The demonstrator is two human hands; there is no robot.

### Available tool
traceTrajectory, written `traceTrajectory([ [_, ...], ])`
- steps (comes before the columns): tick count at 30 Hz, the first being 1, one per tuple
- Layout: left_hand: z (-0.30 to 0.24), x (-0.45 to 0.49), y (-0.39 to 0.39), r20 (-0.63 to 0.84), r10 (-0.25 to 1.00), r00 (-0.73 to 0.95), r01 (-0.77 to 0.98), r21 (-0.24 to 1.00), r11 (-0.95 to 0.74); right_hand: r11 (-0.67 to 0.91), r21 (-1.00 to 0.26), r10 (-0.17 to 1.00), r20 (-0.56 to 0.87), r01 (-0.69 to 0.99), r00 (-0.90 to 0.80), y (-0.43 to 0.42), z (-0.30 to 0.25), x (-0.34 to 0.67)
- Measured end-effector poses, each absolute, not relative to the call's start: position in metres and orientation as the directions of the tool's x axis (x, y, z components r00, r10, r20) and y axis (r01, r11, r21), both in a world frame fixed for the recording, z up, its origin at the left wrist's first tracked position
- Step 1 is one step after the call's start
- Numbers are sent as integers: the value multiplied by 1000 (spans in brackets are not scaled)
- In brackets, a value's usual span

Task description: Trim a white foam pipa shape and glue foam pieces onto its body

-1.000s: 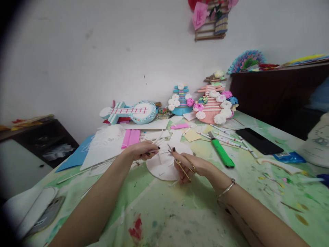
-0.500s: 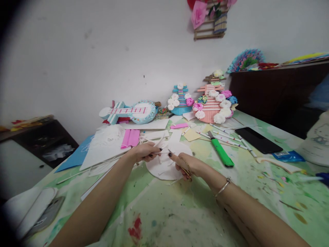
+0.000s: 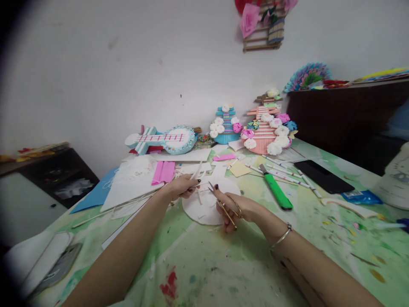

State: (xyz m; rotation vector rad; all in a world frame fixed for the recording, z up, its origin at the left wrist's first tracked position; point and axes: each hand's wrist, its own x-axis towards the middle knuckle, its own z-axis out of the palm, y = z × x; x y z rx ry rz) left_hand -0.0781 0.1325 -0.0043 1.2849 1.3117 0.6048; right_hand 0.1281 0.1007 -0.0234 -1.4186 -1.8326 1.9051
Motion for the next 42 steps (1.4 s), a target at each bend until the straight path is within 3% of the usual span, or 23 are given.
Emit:
traceTrajectory([
  [8,-12,-59,125,-308,906,291,290,930,223,-92,-904,757,-335,417,-560,97,-27,124],
  [14,-17,-58,125,-286,918,273,291,935,205,-139,-828,785,-427,543,-449,100,-27,124],
  [22,-17,-60,128,-262,946,189,285,937,203,-127,-863,716,-421,488,-558,96,-20,130],
  [28,-21,-56,129,-276,948,159,282,933,224,-11,-878,662,-365,478,-655,92,-19,129],
  [42,-29,-43,127,-228,967,113,354,919,175,-12,-838,704,-394,545,-591,92,-20,124],
])
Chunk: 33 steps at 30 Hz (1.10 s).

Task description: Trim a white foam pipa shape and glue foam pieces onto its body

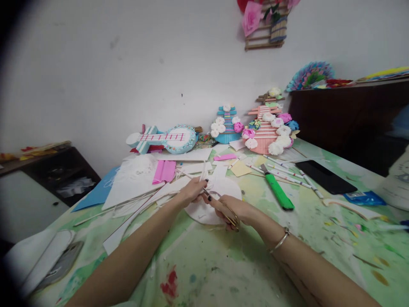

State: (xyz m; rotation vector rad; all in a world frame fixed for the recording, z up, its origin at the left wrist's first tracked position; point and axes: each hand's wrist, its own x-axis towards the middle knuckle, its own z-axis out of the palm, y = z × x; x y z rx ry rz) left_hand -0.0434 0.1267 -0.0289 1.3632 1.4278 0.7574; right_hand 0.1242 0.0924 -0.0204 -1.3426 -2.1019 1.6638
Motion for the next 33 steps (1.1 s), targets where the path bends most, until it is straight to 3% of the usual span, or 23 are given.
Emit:
traceTrajectory([
  [10,-34,-63,142,-145,989,-29,463,875,142,59,-709,751,-431,702,-499,98,-15,130],
  [15,-36,-59,138,-158,985,66,431,895,115,62,-669,778,-432,741,-456,99,-15,129],
  [21,-28,-64,133,-184,952,245,320,942,100,-35,-793,806,-383,609,-452,105,-16,137],
  [33,-13,-89,136,-294,820,491,251,949,190,-44,-848,780,-360,528,-513,107,-18,141],
])
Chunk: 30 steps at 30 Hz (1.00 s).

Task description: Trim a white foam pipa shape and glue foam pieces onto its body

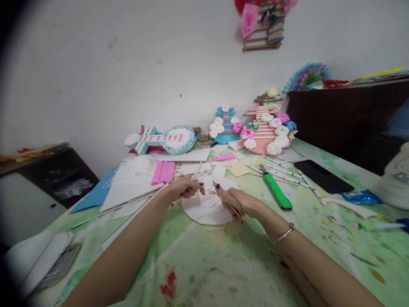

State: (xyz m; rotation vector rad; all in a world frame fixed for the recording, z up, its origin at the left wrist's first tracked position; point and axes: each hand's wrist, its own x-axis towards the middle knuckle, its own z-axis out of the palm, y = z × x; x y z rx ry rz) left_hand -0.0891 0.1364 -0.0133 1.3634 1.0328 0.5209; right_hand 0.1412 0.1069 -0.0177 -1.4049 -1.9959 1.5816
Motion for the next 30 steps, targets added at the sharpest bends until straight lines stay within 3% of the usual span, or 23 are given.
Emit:
traceTrajectory([
  [12,-13,-97,138,-332,771,543,309,933,184,-27,-804,735,-419,594,-533,110,-27,146],
  [17,-13,-98,139,-374,768,520,336,916,218,2,-838,738,-367,546,-566,103,-17,143],
  [22,-9,-92,133,-441,682,584,370,892,260,86,-841,701,-330,534,-633,95,-10,137],
  [27,-7,-86,128,-464,628,624,388,882,267,83,-817,735,-337,571,-589,95,-10,136],
  [30,-10,-84,129,-416,673,612,346,906,245,80,-774,753,-367,628,-547,96,-7,137],
])
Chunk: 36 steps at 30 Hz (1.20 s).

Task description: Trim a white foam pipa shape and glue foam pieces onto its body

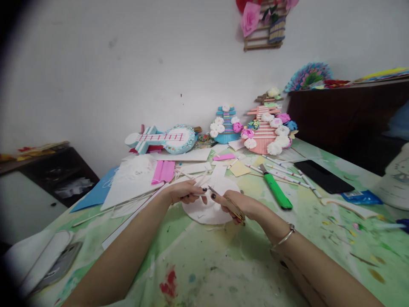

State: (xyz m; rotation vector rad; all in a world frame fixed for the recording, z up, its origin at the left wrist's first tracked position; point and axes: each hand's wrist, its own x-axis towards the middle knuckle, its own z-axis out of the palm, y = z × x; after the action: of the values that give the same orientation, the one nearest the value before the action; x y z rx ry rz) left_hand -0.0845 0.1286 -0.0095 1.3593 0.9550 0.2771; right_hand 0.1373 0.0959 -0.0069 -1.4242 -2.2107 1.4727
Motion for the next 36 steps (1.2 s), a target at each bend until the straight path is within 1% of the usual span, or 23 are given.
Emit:
traceTrajectory([
  [2,-12,-84,129,-380,714,588,315,921,231,81,-754,756,-380,652,-533,96,-6,137],
  [5,-14,-84,130,-384,744,546,296,920,257,80,-754,758,-378,652,-531,97,-7,137],
  [11,-13,-88,134,-403,770,494,246,915,321,11,-809,765,-372,588,-525,101,-12,144],
  [15,-16,-91,138,-346,822,452,147,938,314,69,-797,716,-379,600,-586,101,-14,147],
  [19,-22,-86,138,-299,820,487,74,950,303,69,-810,709,-370,582,-600,96,-12,140],
  [23,-24,-75,134,-311,776,550,73,943,325,69,-805,723,-367,590,-585,93,-8,133],
  [27,-22,-70,131,-310,775,551,75,943,324,58,-822,744,-343,566,-574,95,-13,132],
  [33,-23,-67,131,-294,840,456,110,955,275,60,-824,777,-315,563,-544,102,-22,132],
  [36,-27,-65,133,-317,868,383,174,947,269,31,-809,795,-336,586,-505,103,-20,132],
])
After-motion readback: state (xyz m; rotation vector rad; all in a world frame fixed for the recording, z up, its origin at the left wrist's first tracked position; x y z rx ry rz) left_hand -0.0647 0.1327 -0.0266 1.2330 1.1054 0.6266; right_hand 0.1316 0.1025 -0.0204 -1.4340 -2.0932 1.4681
